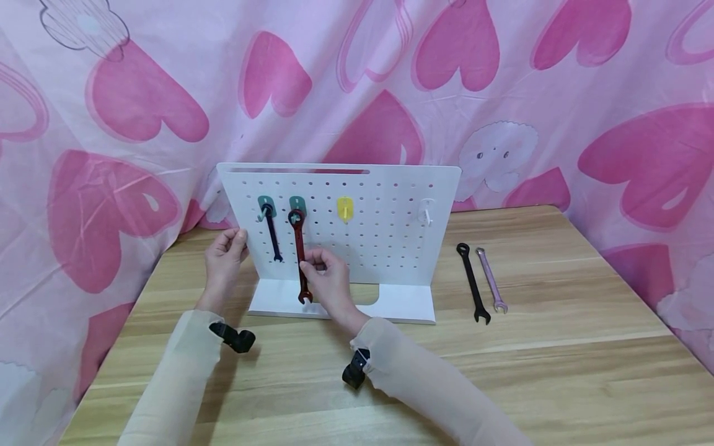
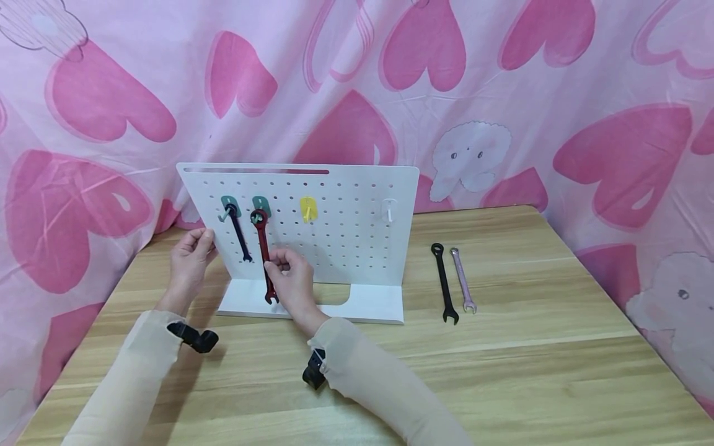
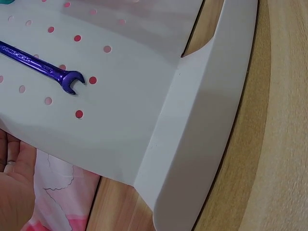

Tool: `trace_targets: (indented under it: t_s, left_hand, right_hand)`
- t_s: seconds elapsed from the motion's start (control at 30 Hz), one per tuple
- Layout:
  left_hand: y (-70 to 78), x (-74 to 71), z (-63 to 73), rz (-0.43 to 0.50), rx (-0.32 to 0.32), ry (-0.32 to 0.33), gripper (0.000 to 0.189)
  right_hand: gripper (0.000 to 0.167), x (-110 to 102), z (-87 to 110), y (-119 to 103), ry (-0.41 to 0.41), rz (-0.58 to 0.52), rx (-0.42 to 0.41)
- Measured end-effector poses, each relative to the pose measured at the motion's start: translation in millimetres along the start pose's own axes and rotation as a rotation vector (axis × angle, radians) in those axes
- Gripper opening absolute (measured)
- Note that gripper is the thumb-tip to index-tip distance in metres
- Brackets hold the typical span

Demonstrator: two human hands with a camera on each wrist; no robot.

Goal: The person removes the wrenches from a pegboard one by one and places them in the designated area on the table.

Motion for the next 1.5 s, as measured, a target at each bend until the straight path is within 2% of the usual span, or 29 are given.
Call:
trace_targets:
  t_s: [0.43,0.73,0.9,1.13,1.5]
  left_hand:
    - [0.2,1.4,0.4,0.023,0.012,0.009,0.017]
    - [0.6,1.4,0.0,0.017,0.024,0.011,0.015]
    - [0.2,1.6,0.1,0.021,0.03,0.013,0.013]
    - [-0.6,2.1,-1.4,0.09,0.055,0.028,0.014]
    - [-1.1,1.2,-2.0,0.053,0.045,0.013,0.011]
  right_hand:
    - [0.008,-2,6.8,0,-0.04,-0.005,0.01]
    - [0.008,-4,11.3,-3,-0.065,0.01,-0.031]
    - [0.008,-3,13.0,-4,-0.076,-0.003,-0.009]
    - [0.011,-2,15.2,-6,-0.119,-0.073,0.03]
    - [0.016,0,23.0,-11,-0.201,-0.203,0.111]
Point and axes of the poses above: each hand's wrist, its own z-axis away from the middle knuckle, its own x-axis out of the palm, y = z × x, the point moved 5 cm from there along -z, towards the middle knuckle, and after that the axes turned 8 degrees about x, right-handed, at the moved point
